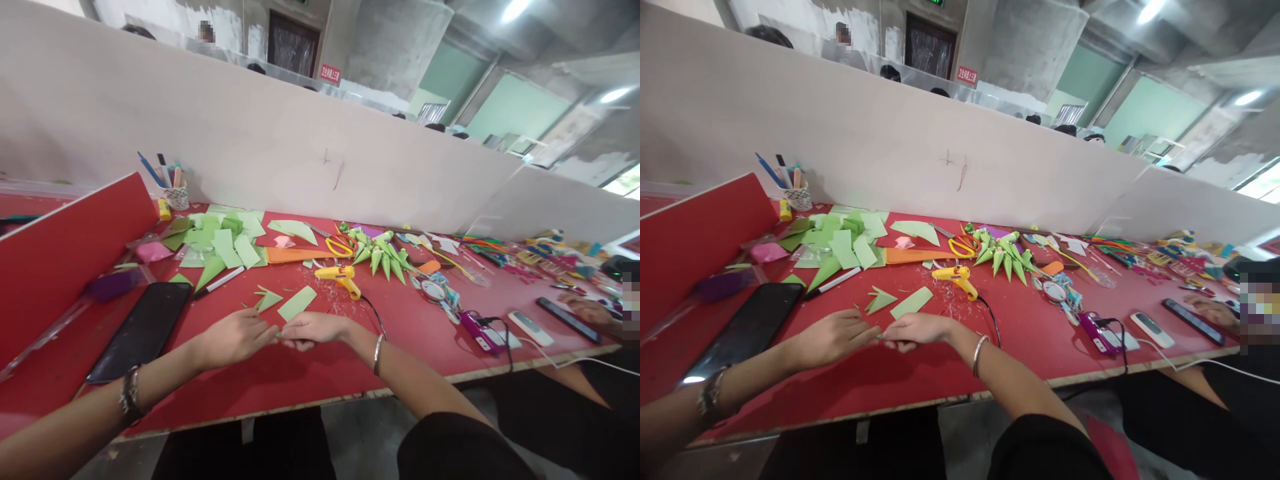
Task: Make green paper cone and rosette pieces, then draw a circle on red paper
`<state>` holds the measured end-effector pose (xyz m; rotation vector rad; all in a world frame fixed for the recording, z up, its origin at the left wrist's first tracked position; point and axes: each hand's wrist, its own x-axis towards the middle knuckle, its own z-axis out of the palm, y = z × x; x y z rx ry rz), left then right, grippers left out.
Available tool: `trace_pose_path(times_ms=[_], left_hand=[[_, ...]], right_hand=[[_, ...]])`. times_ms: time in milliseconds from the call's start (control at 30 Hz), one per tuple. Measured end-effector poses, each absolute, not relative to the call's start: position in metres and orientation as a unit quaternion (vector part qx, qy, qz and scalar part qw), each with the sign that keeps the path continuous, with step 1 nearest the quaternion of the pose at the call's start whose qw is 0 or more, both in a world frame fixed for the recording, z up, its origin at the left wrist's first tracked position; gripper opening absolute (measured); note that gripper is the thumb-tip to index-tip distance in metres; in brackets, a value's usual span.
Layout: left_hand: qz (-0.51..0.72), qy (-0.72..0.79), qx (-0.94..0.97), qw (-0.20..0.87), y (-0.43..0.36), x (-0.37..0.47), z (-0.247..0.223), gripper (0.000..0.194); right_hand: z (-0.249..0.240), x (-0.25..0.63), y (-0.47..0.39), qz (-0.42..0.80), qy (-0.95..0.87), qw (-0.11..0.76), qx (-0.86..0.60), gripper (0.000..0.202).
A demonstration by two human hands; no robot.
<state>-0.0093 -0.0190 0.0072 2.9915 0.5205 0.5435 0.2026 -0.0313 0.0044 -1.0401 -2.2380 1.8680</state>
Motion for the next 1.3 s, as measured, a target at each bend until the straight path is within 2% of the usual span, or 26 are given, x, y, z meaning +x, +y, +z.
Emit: trace_pose_path(times_ms=[67,133,233,300,367,433,567,667,733,800,900,1133,1300], left_hand=[[0.15,0.204,0.958,0.137,-0.014,-0.009,0.004,0.046],[0.129,0.28,0.905,0.294,-0.01,-0.008,0.002,0.047],[0.091,0.346,0.772,0.526,-0.008,-0.007,0.002,0.044],[0.087,0.352,0.735,0.574,-0.01,-0.007,0.002,0.043],[0.101,0.362,0.752,0.541,-0.013,-0.008,0.003,0.043],[0.112,0.355,0.816,0.441,-0.017,-0.01,0.004,0.044],[0.123,0.257,0.945,0.161,-0.022,-0.014,0.003,0.044],[0.158,0.179,0.97,-0.038,-0.023,-0.014,0.001,0.047],[0.169,0.143,0.969,-0.107,-0.024,-0.013,0.001,0.046],[0.166,0.114,0.971,-0.133,-0.023,-0.012,0.001,0.044],[0.161,0.082,0.971,-0.154,-0.022,-0.012,0.004,0.042],[0.128,0.04,0.985,-0.112,-0.016,-0.013,0.013,0.043],[0.114,0.036,0.986,-0.118,-0.009,-0.012,0.013,0.043]], right_hand=[[0.009,0.198,-0.035,0.466,-0.799,0.048,-0.377,0.035],[0.013,0.193,-0.041,0.26,-0.865,0.055,-0.425,0.032],[0.014,0.187,-0.047,0.027,-0.912,0.008,-0.41,0.028],[0.012,0.185,-0.049,-0.039,-0.926,-0.014,-0.375,0.029],[0.012,0.184,-0.05,-0.052,-0.924,-0.022,-0.377,0.03],[0.014,0.184,-0.05,-0.027,-0.913,-0.032,-0.405,0.031],[0.022,0.184,-0.05,0.093,-0.898,-0.039,-0.429,0.033],[0.026,0.187,-0.046,0.255,-0.876,-0.001,-0.409,0.032],[0.026,0.19,-0.042,0.395,-0.832,0.011,-0.39,0.031],[0.023,0.191,-0.039,0.489,-0.784,0.017,-0.381,0.03],[0.017,0.192,-0.036,0.538,-0.758,0.031,-0.367,0.028],[0.003,0.196,-0.038,0.735,-0.594,0.025,-0.328,0.027],[-0.004,0.196,-0.034,0.801,-0.523,0.008,-0.293,0.03]])
